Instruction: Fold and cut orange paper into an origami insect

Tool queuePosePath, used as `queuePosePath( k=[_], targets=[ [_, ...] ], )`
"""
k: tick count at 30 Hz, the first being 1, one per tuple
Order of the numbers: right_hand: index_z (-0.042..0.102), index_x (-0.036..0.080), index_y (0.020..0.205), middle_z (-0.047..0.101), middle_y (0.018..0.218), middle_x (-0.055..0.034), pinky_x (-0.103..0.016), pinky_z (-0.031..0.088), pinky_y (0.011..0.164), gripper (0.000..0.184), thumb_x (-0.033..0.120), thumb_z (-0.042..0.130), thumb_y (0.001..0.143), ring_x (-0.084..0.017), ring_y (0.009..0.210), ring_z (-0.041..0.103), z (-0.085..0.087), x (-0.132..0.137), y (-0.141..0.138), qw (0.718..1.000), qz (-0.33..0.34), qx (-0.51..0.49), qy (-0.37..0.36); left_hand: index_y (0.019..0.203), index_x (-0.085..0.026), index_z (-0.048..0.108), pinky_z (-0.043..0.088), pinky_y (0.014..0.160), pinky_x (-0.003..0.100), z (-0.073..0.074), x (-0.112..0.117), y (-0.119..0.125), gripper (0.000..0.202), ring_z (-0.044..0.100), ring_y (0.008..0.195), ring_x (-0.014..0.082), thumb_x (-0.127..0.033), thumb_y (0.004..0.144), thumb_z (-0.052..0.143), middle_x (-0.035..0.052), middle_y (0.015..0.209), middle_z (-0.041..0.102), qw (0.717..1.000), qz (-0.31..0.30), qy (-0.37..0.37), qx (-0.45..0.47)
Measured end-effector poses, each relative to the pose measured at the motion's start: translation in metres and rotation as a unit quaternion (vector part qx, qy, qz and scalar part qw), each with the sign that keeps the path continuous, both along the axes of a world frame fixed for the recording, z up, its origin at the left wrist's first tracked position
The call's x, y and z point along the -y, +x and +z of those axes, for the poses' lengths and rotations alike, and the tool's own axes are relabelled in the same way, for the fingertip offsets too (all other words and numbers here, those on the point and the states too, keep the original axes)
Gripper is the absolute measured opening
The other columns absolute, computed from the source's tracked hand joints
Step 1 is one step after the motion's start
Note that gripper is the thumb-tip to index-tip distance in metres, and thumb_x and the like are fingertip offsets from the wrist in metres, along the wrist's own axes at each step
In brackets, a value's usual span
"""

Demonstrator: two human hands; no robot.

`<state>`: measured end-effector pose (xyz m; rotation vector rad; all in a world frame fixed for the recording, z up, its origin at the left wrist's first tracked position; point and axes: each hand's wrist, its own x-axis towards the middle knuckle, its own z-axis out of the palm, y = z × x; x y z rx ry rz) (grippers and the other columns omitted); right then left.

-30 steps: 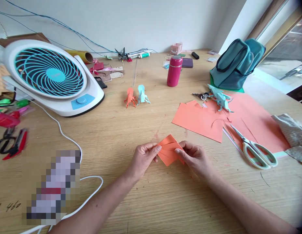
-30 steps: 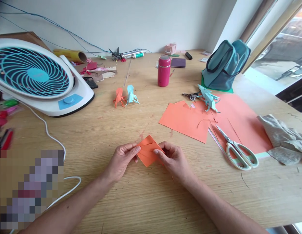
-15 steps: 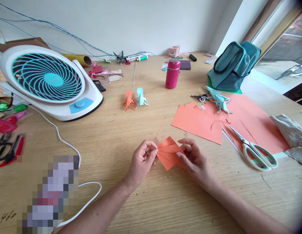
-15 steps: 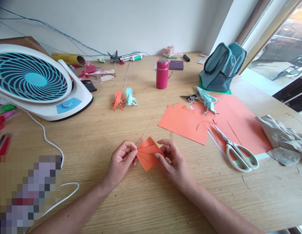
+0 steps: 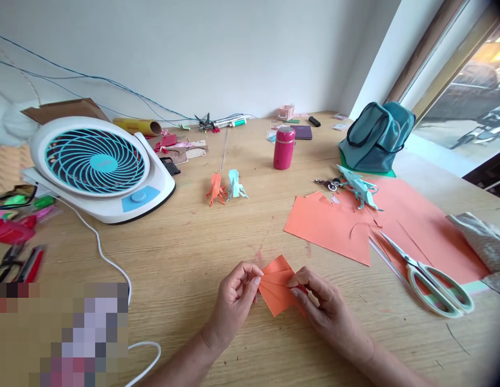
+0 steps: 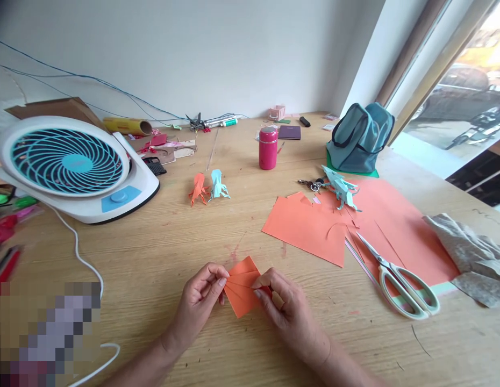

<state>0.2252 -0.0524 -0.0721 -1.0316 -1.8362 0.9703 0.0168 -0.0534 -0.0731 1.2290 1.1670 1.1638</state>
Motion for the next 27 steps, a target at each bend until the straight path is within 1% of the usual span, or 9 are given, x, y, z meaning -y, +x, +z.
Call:
queuePosePath(
  k=[5,11,17,20,24,27],
  targets=[
    [0.058,0.023,0.093,0.059,0.081,0.0002,-0.023,0.043,0.066,0.012,0.023,0.049,0.101,-0.013,0.071,0.055,-0.001,-0.001,-0.001,1.0,0.001,-0.003,-0.008,0.086,-0.018,0.059,0.041,0.051,0.019,0.002,-0.001,-0.001,0.023,0.047,0.055,0.0087,-0.041,0.091,0.059,-0.0014,0.072,0.056,1.0,0.003,-0.003,-0.012],
    [0.06,0.023,0.092,0.06,0.079,0.0004,-0.022,0.043,0.065,0.014,0.024,0.049,0.101,-0.012,0.07,0.056,0.003,-0.002,-0.001,1.0,0.007,0.002,-0.014,0.087,-0.019,0.06,0.042,0.053,0.019,0.001,-0.001,-0.002,0.018,0.047,0.057,0.009,-0.036,0.093,0.056,-0.0011,0.075,0.056,1.0,0.007,-0.001,-0.017],
    [0.061,0.023,0.095,0.062,0.081,-0.0015,-0.024,0.045,0.067,0.014,0.025,0.049,0.101,-0.014,0.072,0.057,-0.003,-0.004,0.003,1.0,-0.012,0.005,-0.01,0.09,-0.019,0.061,0.041,0.053,0.02,-0.004,0.0,-0.002,0.019,0.046,0.056,0.0088,-0.035,0.096,0.052,-0.0005,0.075,0.054,0.999,0.0,0.02,-0.046],
    [0.061,0.023,0.095,0.062,0.082,-0.0018,-0.024,0.045,0.067,0.014,0.025,0.049,0.101,-0.014,0.073,0.057,-0.005,-0.006,0.003,1.0,-0.015,0.009,-0.013,0.093,-0.019,0.063,0.041,0.053,0.02,-0.007,0.002,-0.002,0.02,0.046,0.058,0.0096,-0.034,0.097,0.05,0.001,0.079,0.056,0.997,-0.003,0.038,-0.066],
    [0.062,0.023,0.096,0.062,0.082,-0.0013,-0.024,0.044,0.066,0.013,0.025,0.05,0.1,-0.014,0.072,0.058,-0.004,-0.007,0.003,1.0,-0.018,-0.002,-0.009,0.096,-0.02,0.063,0.045,0.056,0.02,-0.007,0.003,-0.003,0.017,0.051,0.062,0.0106,-0.028,0.098,0.049,0.0032,0.087,0.061,0.993,0.0,0.066,-0.095],
    [0.063,0.023,0.095,0.062,0.081,-0.0014,-0.025,0.045,0.066,0.013,0.027,0.051,0.1,-0.014,0.072,0.058,-0.004,-0.007,0.002,0.999,-0.022,-0.015,-0.027,0.098,-0.021,0.065,0.049,0.065,0.022,-0.004,0.004,-0.003,0.017,0.059,0.074,0.0137,-0.02,0.096,0.048,0.005,0.092,0.065,0.984,0.005,0.108,-0.139]
  ],
)
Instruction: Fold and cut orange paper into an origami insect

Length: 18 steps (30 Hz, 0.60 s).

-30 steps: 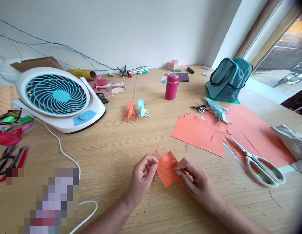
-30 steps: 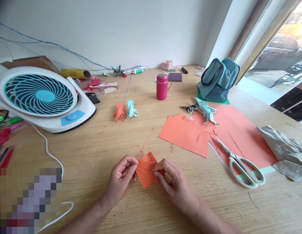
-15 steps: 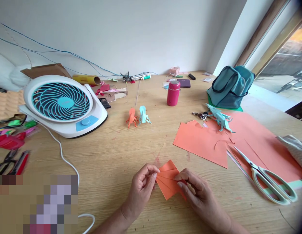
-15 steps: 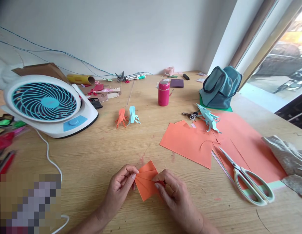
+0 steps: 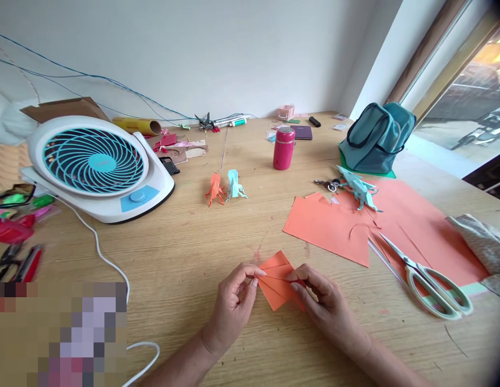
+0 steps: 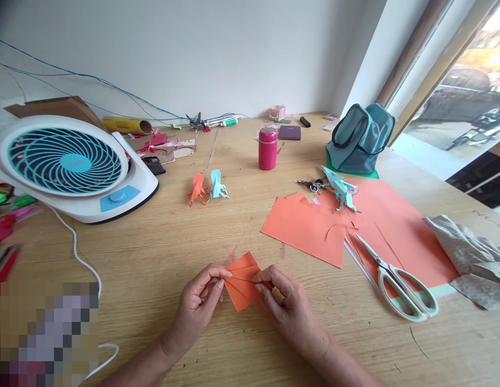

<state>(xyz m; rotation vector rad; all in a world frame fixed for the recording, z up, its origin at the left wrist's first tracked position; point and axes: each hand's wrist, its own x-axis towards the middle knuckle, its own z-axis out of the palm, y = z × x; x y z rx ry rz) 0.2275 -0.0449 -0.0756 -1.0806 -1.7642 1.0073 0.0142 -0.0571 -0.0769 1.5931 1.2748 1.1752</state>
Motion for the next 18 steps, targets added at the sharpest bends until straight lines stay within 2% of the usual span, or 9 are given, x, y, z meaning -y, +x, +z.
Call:
queuePosePath(
  k=[5,11,15,18],
  targets=[
    [0.065,0.022,0.096,0.064,0.082,-0.0023,-0.026,0.045,0.065,0.017,0.034,0.053,0.1,-0.015,0.073,0.058,-0.0022,-0.0007,0.0007,0.998,-0.008,-0.034,-0.045,0.104,-0.022,0.065,0.052,0.075,0.023,0.0065,0.0001,0.0013,0.027,0.064,0.095,0.0168,-0.007,0.091,0.047,0.0061,0.1,0.067,0.996,-0.011,0.074,-0.05],
    [0.069,0.022,0.099,0.068,0.086,-0.0041,-0.027,0.049,0.068,0.024,0.043,0.057,0.097,-0.017,0.077,0.061,0.001,-0.0022,0.0004,0.99,-0.024,-0.086,-0.106,0.108,-0.022,0.065,0.052,0.072,0.022,0.0077,-0.0005,0.0022,0.029,0.066,0.097,0.0166,-0.007,0.089,0.051,0.0064,0.105,0.069,0.995,-0.014,0.076,-0.056],
    [0.069,0.023,0.11,0.071,0.106,-0.0073,-0.032,0.054,0.085,0.028,0.045,0.062,0.094,-0.021,0.098,0.066,0.0054,-0.0035,0.0012,0.982,0.003,-0.125,-0.14,0.108,-0.021,0.067,0.052,0.073,0.023,0.0079,-0.0002,0.0016,0.023,0.065,0.097,0.0178,-0.012,0.09,0.054,0.0071,0.105,0.069,0.997,-0.01,0.061,-0.041],
    [0.065,0.025,0.125,0.066,0.123,-0.0086,-0.037,0.05,0.101,0.037,0.043,0.065,0.093,-0.024,0.118,0.061,0.0065,-0.0037,0.0031,0.979,0.045,-0.135,-0.145,0.107,-0.02,0.067,0.051,0.07,0.023,0.009,-0.0002,0.0006,0.02,0.065,0.087,0.0159,-0.017,0.093,0.053,0.0074,0.105,0.068,0.999,0.006,0.03,-0.016]
  ],
)
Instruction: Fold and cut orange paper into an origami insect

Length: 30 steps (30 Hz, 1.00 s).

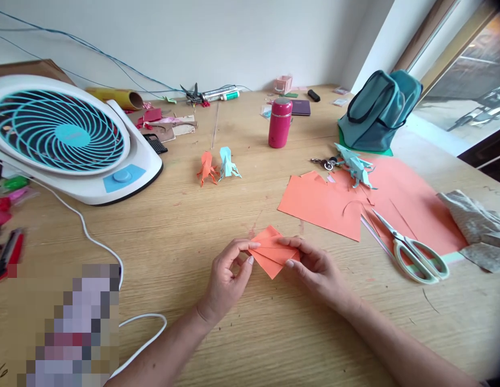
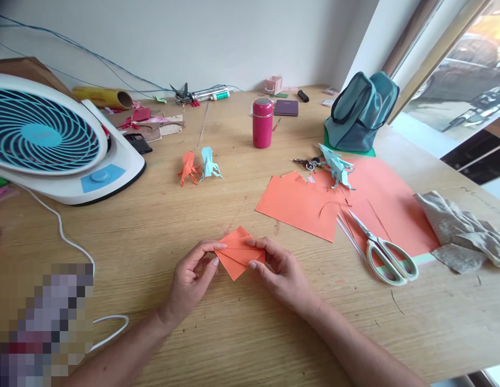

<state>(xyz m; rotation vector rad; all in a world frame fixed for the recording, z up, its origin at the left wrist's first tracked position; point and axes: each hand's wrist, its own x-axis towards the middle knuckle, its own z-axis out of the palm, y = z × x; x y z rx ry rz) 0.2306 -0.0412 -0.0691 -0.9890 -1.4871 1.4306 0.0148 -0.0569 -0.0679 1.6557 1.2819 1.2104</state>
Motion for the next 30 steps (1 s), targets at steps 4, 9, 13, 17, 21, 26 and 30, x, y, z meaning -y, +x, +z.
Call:
queuePosePath(
  k=[4,9,13,17,21,26,30],
  targets=[
    [0.057,0.028,0.138,0.064,0.123,-0.0086,-0.04,0.047,0.105,0.045,0.039,0.062,0.095,-0.025,0.124,0.056,-0.002,0.001,0.002,0.999,0.039,0.027,0.021,0.108,-0.019,0.066,0.051,0.065,0.021,0.001,0.0,-0.001,0.021,0.063,0.08,0.0142,-0.019,0.093,0.052,0.0077,0.107,0.068,0.999,0.007,-0.042,0.031],
    [0.057,0.031,0.134,0.061,0.122,-0.0072,-0.037,0.048,0.099,0.038,0.033,0.06,0.097,-0.024,0.119,0.057,-0.002,0.001,0.004,0.996,0.031,0.064,0.061,0.105,-0.02,0.066,0.051,0.069,0.022,-0.001,-0.001,-0.001,0.023,0.063,0.086,0.0143,-0.011,0.088,0.053,0.0055,0.103,0.066,0.999,0.008,-0.015,0.027],
    [0.056,0.029,0.125,0.061,0.112,-0.0058,-0.034,0.049,0.09,0.03,0.025,0.059,0.096,-0.021,0.103,0.06,0.002,0.001,0.003,0.986,0.043,0.109,0.119,0.101,-0.02,0.066,0.05,0.069,0.021,-0.001,-0.002,-0.001,0.023,0.063,0.081,0.0123,-0.007,0.086,0.054,0.0031,0.096,0.066,1.0,0.022,0.008,0.002],
    [0.055,0.026,0.113,0.059,0.103,-0.0051,-0.032,0.048,0.083,0.021,0.016,0.056,0.095,-0.019,0.094,0.059,0.004,0.003,0.001,0.974,0.037,0.139,0.176,0.097,-0.02,0.067,0.051,0.072,0.023,0.003,0.0,0.0,0.023,0.064,0.08,0.0127,-0.004,0.085,0.056,0.0024,0.092,0.068,0.997,0.027,0.063,-0.032],
    [0.055,0.026,0.107,0.058,0.114,-0.007,-0.035,0.049,0.088,0.019,0.013,0.056,0.093,-0.021,0.105,0.059,0.001,0.003,0.0,0.977,0.02,0.108,0.181,0.098,-0.02,0.067,0.052,0.072,0.024,0.005,0.003,0.001,0.023,0.065,0.079,0.0132,-0.003,0.086,0.058,0.0027,0.09,0.069,0.988,0.015,0.14,-0.07],
    [0.059,0.026,0.098,0.05,0.137,-0.0091,-0.038,0.048,0.096,0.017,0.011,0.06,0.09,-0.026,0.13,0.05,-0.005,0.002,0.002,0.982,0.003,0.09,0.164,0.1,-0.02,0.068,0.052,0.073,0.023,0.003,0.004,-0.001,0.025,0.066,0.081,0.0132,0.0,0.085,0.062,0.0029,0.089,0.069,0.978,0.003,0.191,-0.084],
    [0.061,0.026,0.099,0.048,0.135,-0.0103,-0.037,0.051,0.091,0.019,0.01,0.059,0.09,-0.027,0.131,0.048,-0.004,0.004,0.001,0.982,-0.015,0.096,0.159,0.1,-0.019,0.068,0.052,0.074,0.024,0.002,0.005,-0.002,0.026,0.066,0.081,0.013,0.001,0.085,0.063,0.0032,0.089,0.068,0.976,0.006,0.2,-0.09]
  ],
)
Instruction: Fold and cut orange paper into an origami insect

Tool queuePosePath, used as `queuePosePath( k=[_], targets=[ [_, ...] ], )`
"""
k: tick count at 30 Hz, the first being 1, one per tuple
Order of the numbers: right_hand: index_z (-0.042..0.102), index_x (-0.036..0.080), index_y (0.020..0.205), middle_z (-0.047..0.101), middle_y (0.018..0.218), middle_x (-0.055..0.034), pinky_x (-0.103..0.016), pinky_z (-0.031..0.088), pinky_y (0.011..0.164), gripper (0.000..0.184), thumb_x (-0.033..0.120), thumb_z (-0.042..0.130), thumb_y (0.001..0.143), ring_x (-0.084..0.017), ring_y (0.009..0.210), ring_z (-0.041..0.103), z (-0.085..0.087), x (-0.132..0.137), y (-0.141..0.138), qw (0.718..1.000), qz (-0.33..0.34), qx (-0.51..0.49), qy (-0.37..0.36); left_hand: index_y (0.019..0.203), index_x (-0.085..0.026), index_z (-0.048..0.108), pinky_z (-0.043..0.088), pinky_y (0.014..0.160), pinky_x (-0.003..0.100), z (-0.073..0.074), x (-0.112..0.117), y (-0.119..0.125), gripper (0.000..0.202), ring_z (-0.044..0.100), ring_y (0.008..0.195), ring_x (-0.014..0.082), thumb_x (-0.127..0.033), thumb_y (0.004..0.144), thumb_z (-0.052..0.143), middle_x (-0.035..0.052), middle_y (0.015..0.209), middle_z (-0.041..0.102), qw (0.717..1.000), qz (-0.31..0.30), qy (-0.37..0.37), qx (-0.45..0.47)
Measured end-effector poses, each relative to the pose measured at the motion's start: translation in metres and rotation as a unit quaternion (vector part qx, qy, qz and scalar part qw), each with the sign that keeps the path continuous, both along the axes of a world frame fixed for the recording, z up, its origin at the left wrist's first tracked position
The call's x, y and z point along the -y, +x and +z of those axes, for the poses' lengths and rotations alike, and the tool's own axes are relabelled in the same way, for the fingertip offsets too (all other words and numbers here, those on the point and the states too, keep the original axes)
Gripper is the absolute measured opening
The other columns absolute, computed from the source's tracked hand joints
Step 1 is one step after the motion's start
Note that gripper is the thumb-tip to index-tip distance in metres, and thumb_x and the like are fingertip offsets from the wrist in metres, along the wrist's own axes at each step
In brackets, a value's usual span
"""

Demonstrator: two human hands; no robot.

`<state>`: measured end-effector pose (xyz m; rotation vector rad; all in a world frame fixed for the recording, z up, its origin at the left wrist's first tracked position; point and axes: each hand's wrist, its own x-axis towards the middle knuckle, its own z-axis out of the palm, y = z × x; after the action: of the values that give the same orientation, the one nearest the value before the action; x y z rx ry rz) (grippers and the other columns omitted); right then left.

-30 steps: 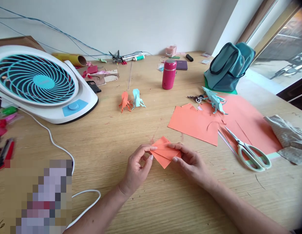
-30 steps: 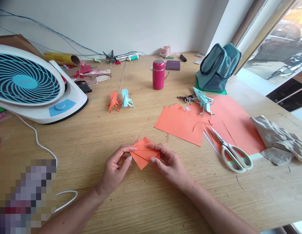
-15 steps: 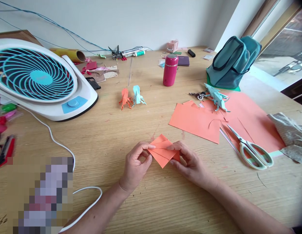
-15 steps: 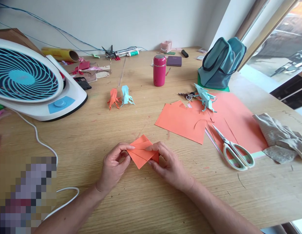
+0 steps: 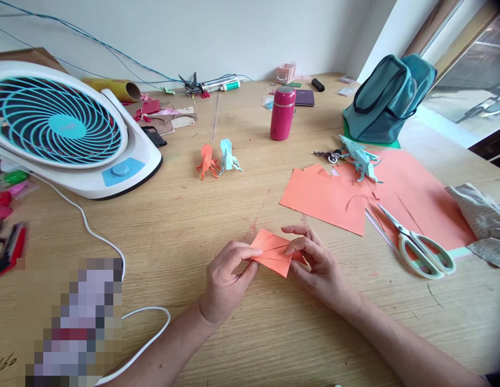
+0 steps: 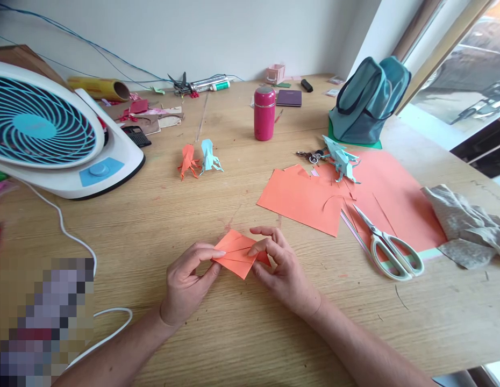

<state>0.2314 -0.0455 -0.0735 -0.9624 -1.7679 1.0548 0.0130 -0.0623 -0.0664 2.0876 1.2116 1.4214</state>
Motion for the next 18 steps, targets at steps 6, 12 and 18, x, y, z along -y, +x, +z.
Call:
queuePosePath(
  k=[6,12,18],
  targets=[
    [0.062,0.026,0.095,0.052,0.123,-0.0079,-0.041,0.048,0.099,0.018,0.01,0.064,0.088,-0.023,0.119,0.054,0.0066,0.0002,-0.0033,0.999,0.01,-0.007,0.04,0.101,-0.019,0.068,0.052,0.072,0.024,0.0041,0.0021,0.0015,0.03,0.065,0.08,0.0134,0.004,0.083,0.063,0.0032,0.085,0.067,1.0,-0.013,0.014,-0.013],
    [0.064,0.026,0.095,0.054,0.124,-0.0081,-0.043,0.048,0.102,0.015,0.013,0.066,0.089,-0.023,0.12,0.054,0.0037,-0.0024,-0.0005,0.999,0.021,-0.043,0.008,0.099,-0.02,0.066,0.052,0.074,0.024,0.0011,-0.0012,-0.0021,0.026,0.064,0.079,0.0131,0.002,0.084,0.062,0.0017,0.085,0.067,0.998,-0.047,-0.011,0.049],
    [0.064,0.026,0.096,0.054,0.133,-0.0089,-0.045,0.045,0.106,0.011,0.019,0.068,0.089,-0.026,0.128,0.051,0.0015,-0.0023,0.0035,0.998,0.034,-0.05,0.012,0.094,-0.02,0.066,0.052,0.073,0.025,0.0,-0.0041,-0.0064,0.023,0.065,0.078,0.0135,0.001,0.084,0.064,0.0018,0.082,0.067,0.997,-0.061,-0.014,0.049]
  ],
)
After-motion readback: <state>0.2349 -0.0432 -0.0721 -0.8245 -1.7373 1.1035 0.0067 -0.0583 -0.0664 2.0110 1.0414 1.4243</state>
